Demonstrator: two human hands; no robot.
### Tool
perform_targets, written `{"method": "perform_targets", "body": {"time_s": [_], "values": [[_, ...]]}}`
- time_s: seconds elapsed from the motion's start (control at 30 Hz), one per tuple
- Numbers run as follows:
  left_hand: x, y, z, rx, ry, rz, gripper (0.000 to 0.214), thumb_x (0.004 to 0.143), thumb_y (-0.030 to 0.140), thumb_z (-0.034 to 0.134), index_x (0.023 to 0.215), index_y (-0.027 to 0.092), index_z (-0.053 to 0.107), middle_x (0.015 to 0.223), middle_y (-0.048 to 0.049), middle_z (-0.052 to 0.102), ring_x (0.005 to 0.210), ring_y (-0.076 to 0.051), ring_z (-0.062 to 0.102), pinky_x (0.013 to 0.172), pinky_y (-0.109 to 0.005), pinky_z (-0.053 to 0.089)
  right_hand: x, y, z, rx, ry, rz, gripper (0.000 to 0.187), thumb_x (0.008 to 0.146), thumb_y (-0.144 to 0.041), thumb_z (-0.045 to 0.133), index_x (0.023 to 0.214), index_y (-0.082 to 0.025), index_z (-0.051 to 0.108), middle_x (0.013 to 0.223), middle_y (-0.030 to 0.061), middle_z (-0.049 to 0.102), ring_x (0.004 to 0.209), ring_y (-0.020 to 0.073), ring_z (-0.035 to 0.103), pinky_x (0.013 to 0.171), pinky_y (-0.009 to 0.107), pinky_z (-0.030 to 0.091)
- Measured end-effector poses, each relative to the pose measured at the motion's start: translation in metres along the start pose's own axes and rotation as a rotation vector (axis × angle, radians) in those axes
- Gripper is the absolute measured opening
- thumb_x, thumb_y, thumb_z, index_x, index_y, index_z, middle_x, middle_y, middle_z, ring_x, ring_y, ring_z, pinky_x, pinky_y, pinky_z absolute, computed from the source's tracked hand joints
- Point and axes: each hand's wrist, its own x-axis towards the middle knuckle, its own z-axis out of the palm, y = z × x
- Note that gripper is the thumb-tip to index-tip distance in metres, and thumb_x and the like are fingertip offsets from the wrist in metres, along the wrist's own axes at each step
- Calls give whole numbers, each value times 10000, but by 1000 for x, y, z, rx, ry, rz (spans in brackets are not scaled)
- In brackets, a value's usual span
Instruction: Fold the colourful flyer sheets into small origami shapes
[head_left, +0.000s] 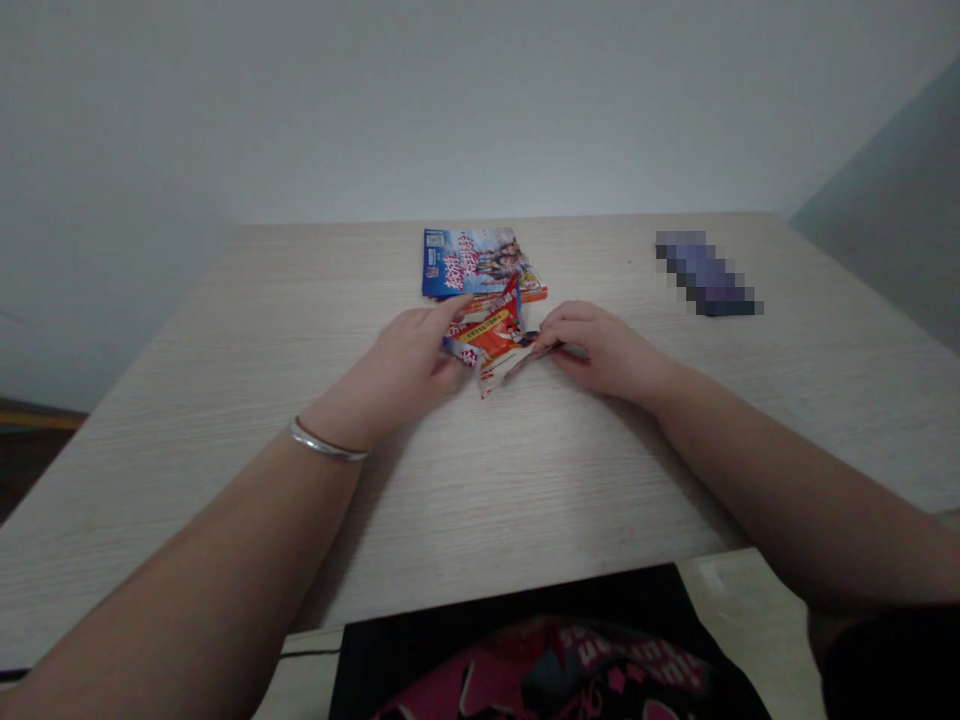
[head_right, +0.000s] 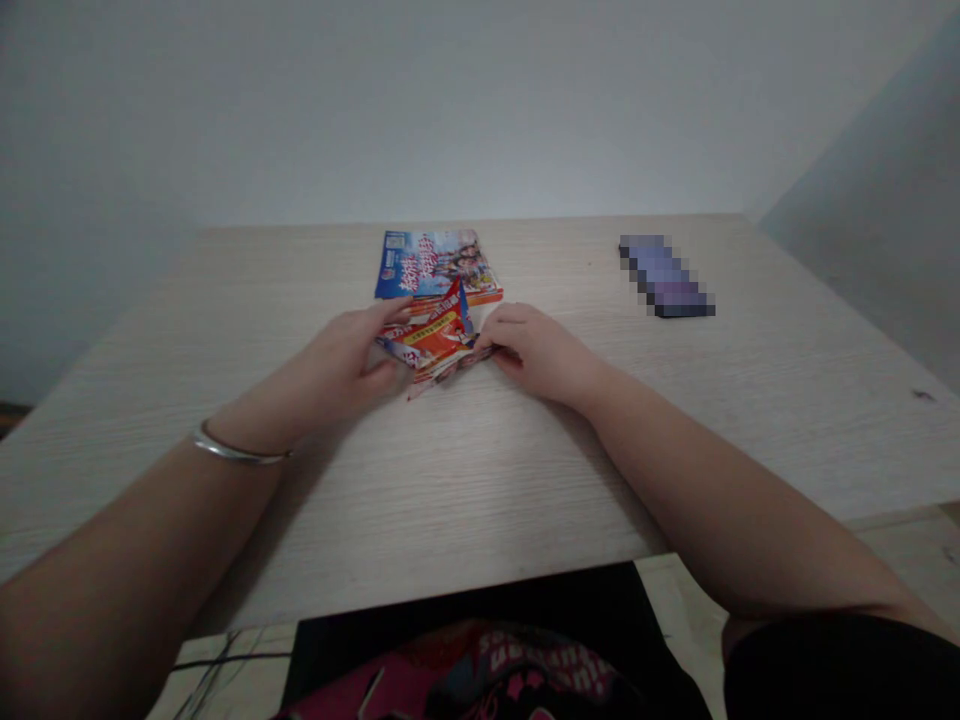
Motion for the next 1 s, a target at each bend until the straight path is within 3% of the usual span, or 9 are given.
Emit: {"method": "perform_targets", "body": {"time_s": [0.17, 0.3, 0.43, 0.6, 0.7, 0.83, 0.93, 1.0], "values": [[3, 3, -3, -27, -25, -11, 493, 904, 224, 524, 1393, 179, 562, 1312, -113, 642, 1203, -267, 608, 1066, -436, 492, -1, -1, 3, 100, 116, 72, 149, 840, -219, 674, 984, -240, 708, 1180, 108, 630, 1196, 261, 584, 1023, 465, 494], [5, 7, -2, -89, 51, -22, 429, 881, 240, 574, 1303, 196, 642, 1269, -95, 666, 1182, -259, 614, 1062, -440, 497, 0, 4, 10, 254, 161, 257, 114, 826, -290, 718, 928, -242, 700, 1151, 90, 641, 1108, 242, 625, 892, 425, 579], [6, 10, 4, -146, 137, -68, 348, 826, 220, 635, 1167, 201, 701, 1180, -76, 703, 1102, -251, 642, 1016, -435, 522, 2, 4, 20, 391, 251, 428, 341, 733, -263, 779, 1051, -225, 661, 1072, 69, 684, 968, 214, 672, 843, 401, 596], [7, 14, 2, -210, 108, -209, 192, 808, 198, 655, 965, 225, 762, 977, -42, 740, 873, -217, 678, 814, -367, 561, 6, 3, 23, 530, 410, 538, 572, 651, -293, 830, 1160, -234, 576, 1110, 81, 689, 1044, 233, 668, 904, 425, 584], [6, 19, -2, -229, 64, -283, 193, 817, 201, 654, 968, 237, 770, 941, -29, 751, 811, -202, 678, 778, -349, 548, 7, 4, 22, 608, 494, 660, 547, 635, -316, 840, 1116, -240, 590, 1177, 86, 678, 1059, 229, 678, 987, 444, 552], [7, 23, -3, -338, 87, -307, 245, 796, 164, 676, 1027, 213, 739, 1062, -49, 751, 933, -222, 695, 875, -367, 548, 8, 4, 20, 826, 414, 761, 439, 619, -309, 845, 1010, -230, 663, 1037, 53, 742, 975, 236, 720, 994, 470, 549], [8, 19, 3, -559, 170, -320, 402, 751, 157, 727, 1144, 203, 653, 1125, -64, 732, 989, -221, 701, 898, -361, 565, 9, 2, 21, 929, 386, 783, 354, 625, -259, 847, 945, -227, 698, 868, 16, 766, 894, 216, 736, 977, 443, 557], [9, 14, 10, -774, 247, -335, 583, 719, 163, 760, 1260, 214, 550, 1132, -70, 724, 938, -202, 716, 831, -337, 590, 10, 0, 21, 914, 392, 801, 301, 648, -190, 828, 926, -220, 717, 864, 14, 775, 874, 197, 735, 977, 413, 555]]}}
